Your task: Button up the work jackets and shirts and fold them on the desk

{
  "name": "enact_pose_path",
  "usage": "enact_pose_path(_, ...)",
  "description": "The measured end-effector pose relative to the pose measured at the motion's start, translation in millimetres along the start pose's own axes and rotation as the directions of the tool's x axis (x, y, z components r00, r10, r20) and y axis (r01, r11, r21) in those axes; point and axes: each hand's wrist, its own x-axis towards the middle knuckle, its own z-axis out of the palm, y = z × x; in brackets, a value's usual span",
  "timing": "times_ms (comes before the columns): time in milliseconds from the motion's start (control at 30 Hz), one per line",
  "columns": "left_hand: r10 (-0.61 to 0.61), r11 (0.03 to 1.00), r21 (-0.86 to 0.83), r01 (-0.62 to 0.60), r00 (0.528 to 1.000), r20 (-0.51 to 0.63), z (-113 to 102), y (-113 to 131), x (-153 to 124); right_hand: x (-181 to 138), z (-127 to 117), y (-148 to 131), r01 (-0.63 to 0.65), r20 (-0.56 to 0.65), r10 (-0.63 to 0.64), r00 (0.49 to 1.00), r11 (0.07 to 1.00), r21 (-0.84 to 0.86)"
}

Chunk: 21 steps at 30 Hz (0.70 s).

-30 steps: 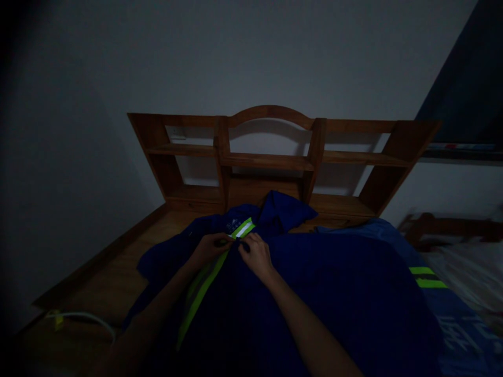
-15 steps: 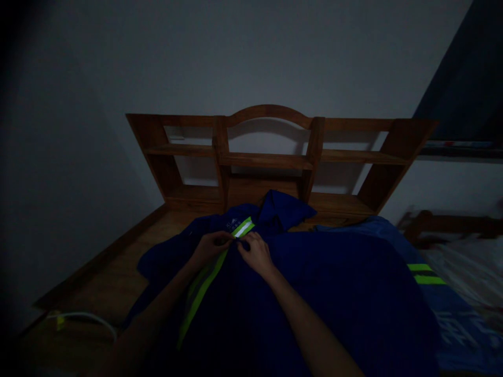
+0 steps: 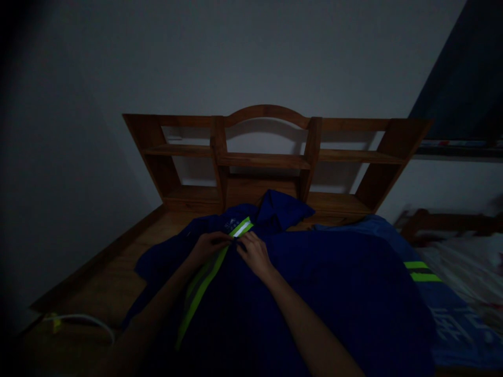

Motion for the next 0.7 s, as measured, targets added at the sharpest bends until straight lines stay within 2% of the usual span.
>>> enact_pose_path(267, -0.099, 0.990, -0.092, 0.103, 0.994, 0.045, 0, 1, 0, 0, 3, 0, -0.017, -0.019, 0.017, 1.000, 0.999, 0.036)
enact_pose_path(467, -0.066, 0.982, -0.175, 0.072, 0.997, 0.039, 6, -5, 2, 0, 9, 3, -0.066, -0.060, 0.070, 0.996, 0.996, 0.066)
enact_pose_path(600, -0.098, 0.991, -0.101, 0.093, 0.994, -0.052, 14, -6, 1, 0, 11, 4, -0.083, -0.068, 0.088, 0.994, 0.994, 0.077)
enact_pose_path(700, -0.070, 0.997, 0.020, 0.073, 0.991, -0.118, 19, -3, 0, 0, 9, 3, -0.075, -0.061, 0.080, 0.995, 0.994, 0.075)
